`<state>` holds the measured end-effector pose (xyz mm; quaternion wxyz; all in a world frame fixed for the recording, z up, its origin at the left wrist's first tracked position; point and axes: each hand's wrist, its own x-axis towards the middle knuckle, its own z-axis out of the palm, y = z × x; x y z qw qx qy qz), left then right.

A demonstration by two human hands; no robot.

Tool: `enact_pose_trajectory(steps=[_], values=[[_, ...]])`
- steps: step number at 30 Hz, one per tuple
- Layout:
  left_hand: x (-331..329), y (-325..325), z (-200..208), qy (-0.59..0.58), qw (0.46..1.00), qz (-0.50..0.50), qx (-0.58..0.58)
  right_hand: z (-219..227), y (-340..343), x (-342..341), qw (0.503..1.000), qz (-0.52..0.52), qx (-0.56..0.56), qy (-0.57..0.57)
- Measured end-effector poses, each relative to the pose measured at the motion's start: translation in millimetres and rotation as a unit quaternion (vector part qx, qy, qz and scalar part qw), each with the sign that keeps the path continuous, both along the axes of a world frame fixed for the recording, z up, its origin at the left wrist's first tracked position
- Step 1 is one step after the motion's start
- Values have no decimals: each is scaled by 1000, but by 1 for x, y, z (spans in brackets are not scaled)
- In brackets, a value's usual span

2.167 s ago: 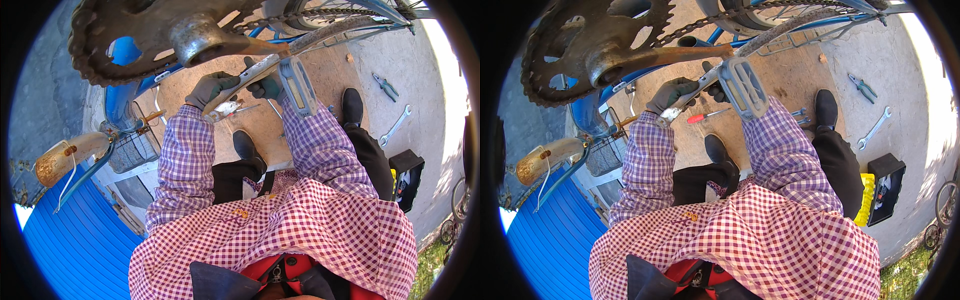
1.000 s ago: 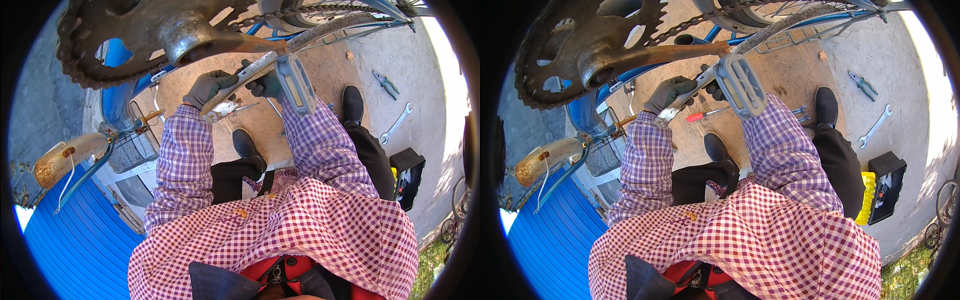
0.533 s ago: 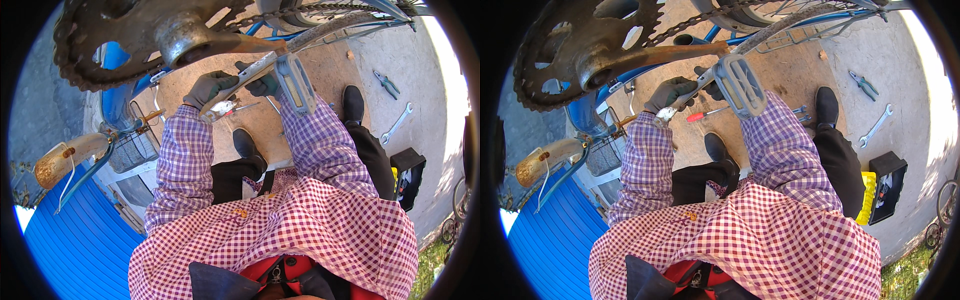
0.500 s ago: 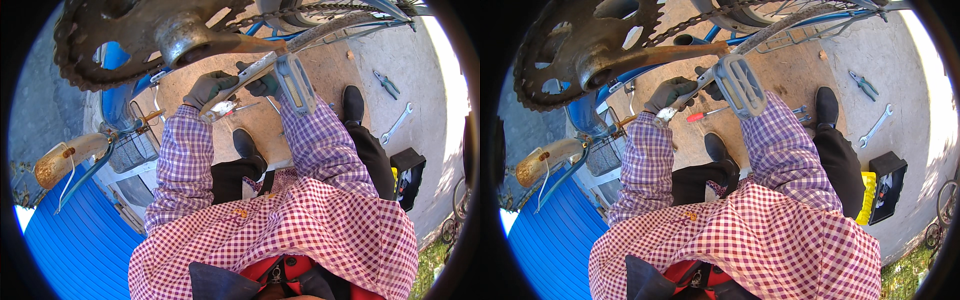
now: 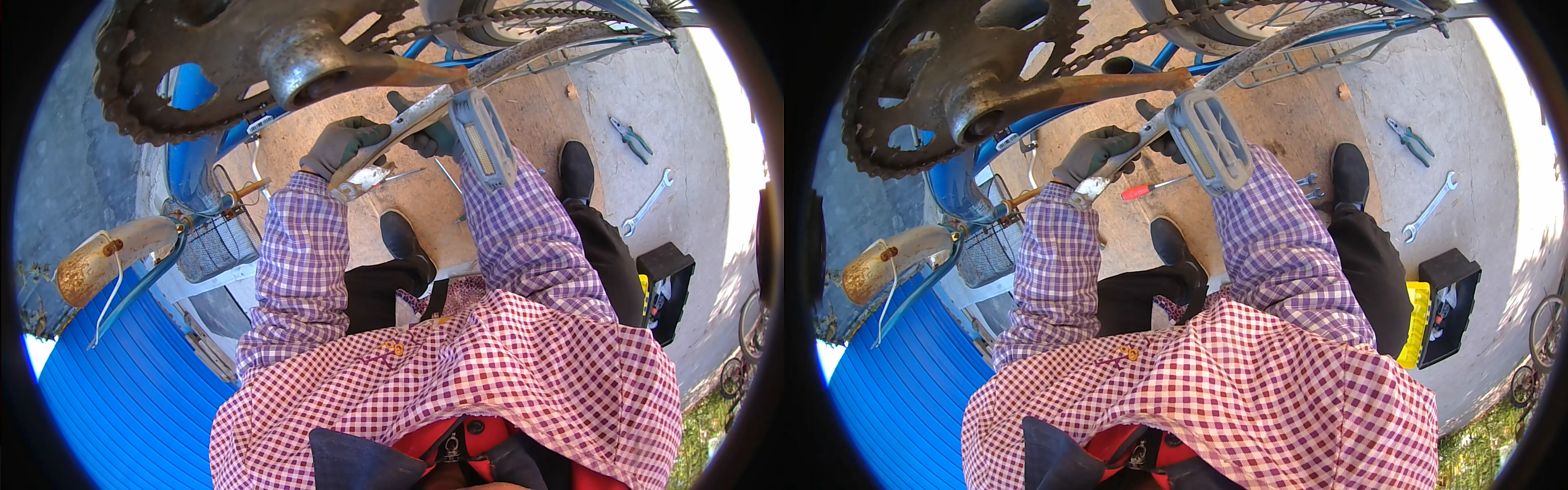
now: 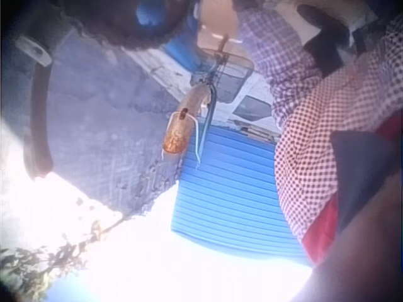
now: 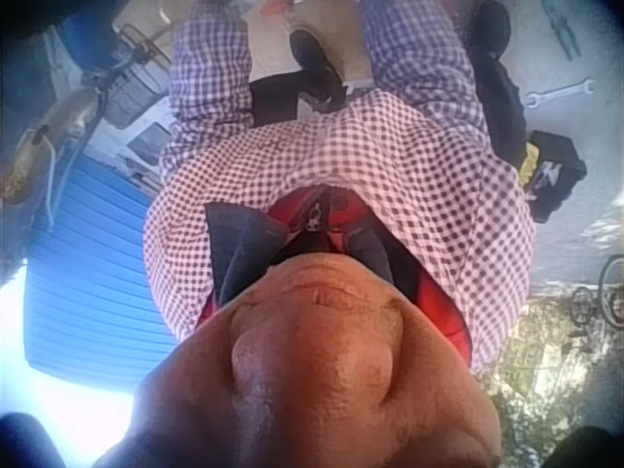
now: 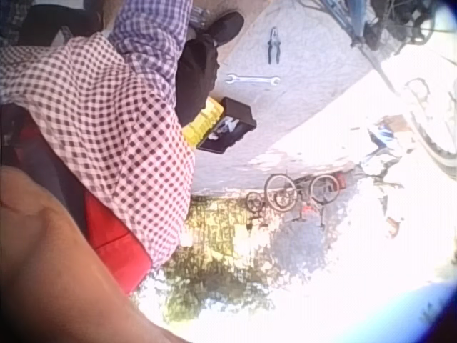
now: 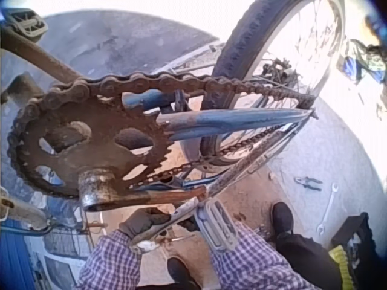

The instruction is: The person removes a bicycle chain guard using a screwdriver and wrench, then reattaches it to the frame. They also adjust the chain tension on the crankset using a screwdriver.

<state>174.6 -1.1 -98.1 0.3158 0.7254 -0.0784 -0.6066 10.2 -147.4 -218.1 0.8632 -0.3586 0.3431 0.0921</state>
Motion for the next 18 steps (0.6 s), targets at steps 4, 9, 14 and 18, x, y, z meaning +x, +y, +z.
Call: enact_pose_trajectory(steps=[4, 9, 14, 18], values=[[-2, -1, 4, -8, 1000, -9, 1, 5, 7, 2, 993, -96, 62, -30], [-7, -2, 4, -14, 1000, 6, -4, -23, 2, -3, 963, -81, 207, -151], [-6, -1, 3, -3, 1000, 18, -2, -52, 5, -4, 937, -111, 283, -175], [-2, 0, 2, -4, 1000, -4, -3, -40, 3, -6, 978, -105, 148, -104]])
